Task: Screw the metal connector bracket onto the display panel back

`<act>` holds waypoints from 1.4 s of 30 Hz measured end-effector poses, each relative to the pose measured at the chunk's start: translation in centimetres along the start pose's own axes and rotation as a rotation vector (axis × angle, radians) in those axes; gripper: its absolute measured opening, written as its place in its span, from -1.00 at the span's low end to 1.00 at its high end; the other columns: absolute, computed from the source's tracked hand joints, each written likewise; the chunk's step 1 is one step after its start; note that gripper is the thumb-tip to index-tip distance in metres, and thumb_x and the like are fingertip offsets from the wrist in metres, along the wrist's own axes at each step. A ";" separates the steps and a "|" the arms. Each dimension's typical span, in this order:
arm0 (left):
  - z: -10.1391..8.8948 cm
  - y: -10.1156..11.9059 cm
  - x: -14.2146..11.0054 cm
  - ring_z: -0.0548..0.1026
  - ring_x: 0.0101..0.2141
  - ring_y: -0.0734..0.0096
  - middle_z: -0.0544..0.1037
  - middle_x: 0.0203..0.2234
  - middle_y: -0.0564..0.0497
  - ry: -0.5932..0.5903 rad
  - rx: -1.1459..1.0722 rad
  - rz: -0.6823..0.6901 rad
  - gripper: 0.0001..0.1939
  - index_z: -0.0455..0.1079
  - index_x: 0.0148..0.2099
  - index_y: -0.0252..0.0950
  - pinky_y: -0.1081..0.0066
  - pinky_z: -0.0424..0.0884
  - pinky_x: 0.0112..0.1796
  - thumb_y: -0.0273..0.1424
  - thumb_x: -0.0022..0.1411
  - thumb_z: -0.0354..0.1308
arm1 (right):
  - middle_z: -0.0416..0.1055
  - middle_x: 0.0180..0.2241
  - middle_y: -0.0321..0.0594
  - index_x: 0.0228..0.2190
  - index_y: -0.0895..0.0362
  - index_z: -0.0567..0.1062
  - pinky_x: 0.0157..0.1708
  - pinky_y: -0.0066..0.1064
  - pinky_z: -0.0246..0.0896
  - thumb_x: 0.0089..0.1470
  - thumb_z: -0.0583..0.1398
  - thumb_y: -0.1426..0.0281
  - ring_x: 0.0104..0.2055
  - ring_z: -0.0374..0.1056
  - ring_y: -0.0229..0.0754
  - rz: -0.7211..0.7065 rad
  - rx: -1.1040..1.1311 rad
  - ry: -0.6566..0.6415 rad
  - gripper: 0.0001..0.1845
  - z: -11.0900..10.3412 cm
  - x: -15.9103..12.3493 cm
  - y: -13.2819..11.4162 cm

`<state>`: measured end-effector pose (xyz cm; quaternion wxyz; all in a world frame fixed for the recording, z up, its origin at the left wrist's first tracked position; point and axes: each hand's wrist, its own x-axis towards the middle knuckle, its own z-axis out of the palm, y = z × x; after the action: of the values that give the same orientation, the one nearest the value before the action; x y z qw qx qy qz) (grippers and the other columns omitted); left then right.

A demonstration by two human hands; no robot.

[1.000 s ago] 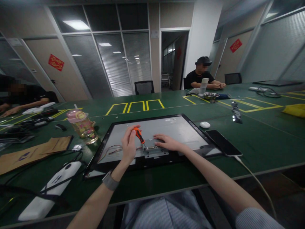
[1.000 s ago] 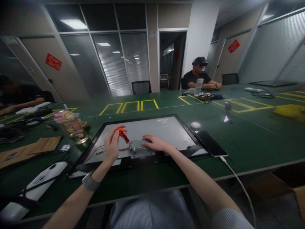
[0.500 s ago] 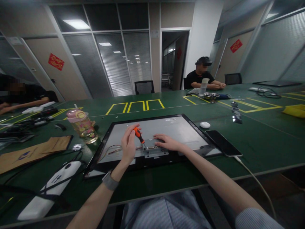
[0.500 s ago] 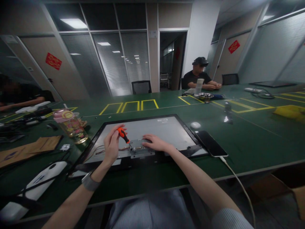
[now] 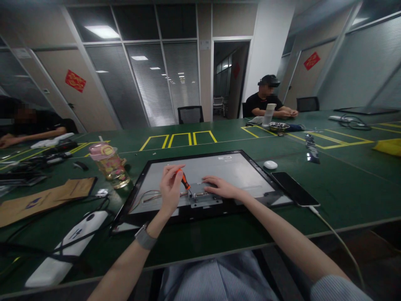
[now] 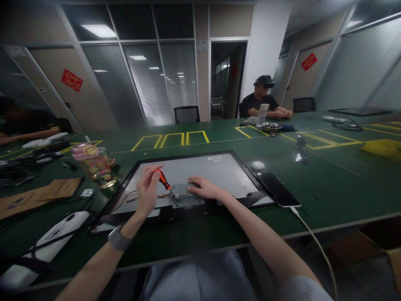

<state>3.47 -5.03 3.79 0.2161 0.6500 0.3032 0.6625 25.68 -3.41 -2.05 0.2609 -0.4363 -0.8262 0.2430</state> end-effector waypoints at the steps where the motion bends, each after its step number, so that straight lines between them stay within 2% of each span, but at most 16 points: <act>1: 0.0 0.1 0.0 0.37 -0.31 0.44 0.33 -0.31 0.00 0.014 0.013 0.001 -0.79 0.50 -0.15 -0.22 0.49 0.34 -0.33 -0.29 0.23 0.10 | 0.25 0.15 -0.12 0.03 0.08 0.38 0.21 -0.12 -0.04 0.14 0.05 0.01 0.20 0.11 -0.02 0.006 0.001 0.001 -0.44 0.0 0.0 0.1; 5: -0.1 0.1 -0.1 0.37 -0.32 0.45 0.35 -0.32 -0.01 -0.008 0.018 -0.019 -0.76 0.47 -0.09 -0.22 0.47 0.35 -0.28 -0.31 0.26 0.06 | 0.24 0.15 -0.12 0.04 0.09 0.37 0.21 -0.11 -0.04 0.14 0.05 0.00 0.21 0.10 -0.01 0.022 0.002 -0.002 -0.43 0.0 0.0 0.0; 8: 0.0 -0.2 -0.1 0.43 -0.31 0.41 0.43 -0.31 -0.04 -0.051 -0.125 -0.086 -0.69 0.41 0.00 -0.26 0.38 0.37 -0.21 -0.30 0.31 -0.02 | 0.24 0.15 -0.08 0.04 0.13 0.37 0.21 -0.11 -0.03 0.15 0.04 0.01 0.21 0.11 0.00 0.031 -0.009 -0.007 -0.41 -0.2 0.0 -0.4; 11: 0.1 -0.5 -0.1 0.46 -0.28 0.37 0.47 -0.30 -0.06 -0.074 -0.206 -0.127 -0.70 0.42 -0.04 -0.28 0.36 0.38 -0.19 -0.28 0.31 -0.04 | 0.24 0.15 -0.08 0.04 0.13 0.37 0.21 -0.12 -0.04 0.15 0.03 0.01 0.21 0.10 0.00 0.031 -0.014 -0.011 -0.41 -0.2 -0.1 -0.6; 16: 0.0 -0.2 -0.1 0.39 -0.32 0.46 0.36 -0.31 0.00 -0.045 -0.062 -0.027 -0.83 0.49 -0.21 -0.24 0.49 0.36 -0.31 -0.31 0.19 0.15 | 0.23 0.15 -0.10 0.05 0.12 0.37 0.21 -0.15 -0.04 0.15 0.04 0.02 0.21 0.11 -0.03 0.011 -0.001 -0.001 -0.43 0.0 -0.1 -0.3; 20: -0.1 0.0 0.1 0.38 -0.34 0.46 0.38 -0.35 0.01 -0.064 -0.030 -0.038 -0.79 0.48 -0.14 -0.24 0.47 0.34 -0.29 -0.32 0.24 0.09 | 0.24 0.15 -0.10 0.04 0.11 0.37 0.21 -0.15 -0.03 0.15 0.04 0.03 0.20 0.12 -0.03 0.004 -0.011 0.001 -0.44 0.0 -0.1 -0.2; 22: -0.1 -0.2 0.1 0.41 -0.32 0.42 0.44 -0.35 -0.02 -0.083 -0.115 -0.091 -0.73 0.44 -0.07 -0.26 0.42 0.34 -0.22 -0.30 0.28 0.01 | 0.24 0.14 -0.07 0.04 0.14 0.37 0.21 -0.13 -0.03 0.15 0.04 0.03 0.20 0.12 -0.01 0.014 -0.019 -0.003 -0.43 0.0 0.0 -0.2; 25: 0.0 -0.6 0.2 0.44 -0.32 0.39 0.47 -0.36 -0.04 -0.088 -0.258 -0.161 -0.71 0.44 -0.11 -0.29 0.38 0.36 -0.21 -0.29 0.30 -0.04 | 0.25 0.14 -0.07 0.03 0.14 0.38 0.21 -0.12 -0.04 0.15 0.04 0.02 0.20 0.12 0.00 0.021 -0.023 -0.003 -0.43 -0.1 0.0 -0.3; 30: 0.0 -0.3 0.3 0.36 -0.40 0.50 0.36 -0.38 0.02 -0.045 -0.106 -0.076 -0.82 0.49 -0.25 -0.28 0.52 0.32 -0.37 -0.30 0.20 0.12 | 0.24 0.15 -0.10 0.04 0.12 0.37 0.21 -0.12 -0.03 0.14 0.04 0.01 0.21 0.11 -0.01 0.029 0.001 -0.006 -0.42 -0.1 -0.1 -0.4; 32: -0.1 0.0 0.4 0.34 -0.43 0.53 0.34 -0.39 0.04 -0.054 -0.069 -0.073 -0.83 0.49 -0.24 -0.27 0.55 0.31 -0.40 -0.31 0.20 0.13 | 0.23 0.15 -0.09 0.05 0.12 0.37 0.21 -0.12 -0.04 0.15 0.04 0.01 0.21 0.11 0.00 0.031 -0.004 -0.010 -0.41 -0.2 -0.1 -0.4; 34: -0.1 0.0 0.4 0.37 -0.40 0.52 0.37 -0.38 0.03 -0.079 -0.067 -0.098 -0.80 0.47 -0.17 -0.26 0.53 0.32 -0.35 -0.31 0.23 0.10 | 0.24 0.15 -0.08 0.05 0.13 0.36 0.21 -0.12 -0.04 0.15 0.03 0.01 0.21 0.10 0.00 0.026 -0.010 -0.011 -0.41 -0.2 -0.1 -0.4; 38: 0.0 -0.6 0.2 0.46 -0.34 0.43 0.47 -0.29 -0.03 -0.137 -0.261 -0.200 -0.71 0.40 -0.03 -0.26 0.41 0.39 -0.24 -0.27 0.28 0.01 | 0.24 0.15 -0.07 0.05 0.13 0.37 0.20 -0.11 -0.03 0.15 0.04 0.02 0.21 0.11 0.00 0.019 -0.017 -0.005 -0.42 -0.1 0.0 -0.3; 40: 0.1 -0.8 0.1 0.48 -0.31 0.39 0.49 -0.27 -0.06 -0.160 -0.333 -0.216 -0.71 0.40 -0.05 -0.28 0.37 0.41 -0.23 -0.27 0.29 -0.02 | 0.24 0.15 -0.07 0.04 0.13 0.38 0.20 -0.11 -0.03 0.15 0.04 0.02 0.21 0.10 0.01 0.017 -0.019 -0.002 -0.43 -0.1 0.0 -0.2; 42: 0.1 -0.7 0.1 0.47 -0.27 0.38 0.49 -0.28 -0.07 -0.162 -0.307 -0.188 -0.73 0.43 -0.11 -0.28 0.38 0.40 -0.22 -0.28 0.29 -0.01 | 0.24 0.15 -0.07 0.04 0.13 0.38 0.21 -0.12 -0.04 0.15 0.05 0.03 0.21 0.10 0.00 0.013 -0.015 -0.002 -0.43 0.0 0.0 -0.2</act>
<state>3.54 -4.44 3.35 0.3972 0.6294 0.2396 0.6234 25.59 -3.49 -1.91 0.2555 -0.4433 -0.8253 0.2389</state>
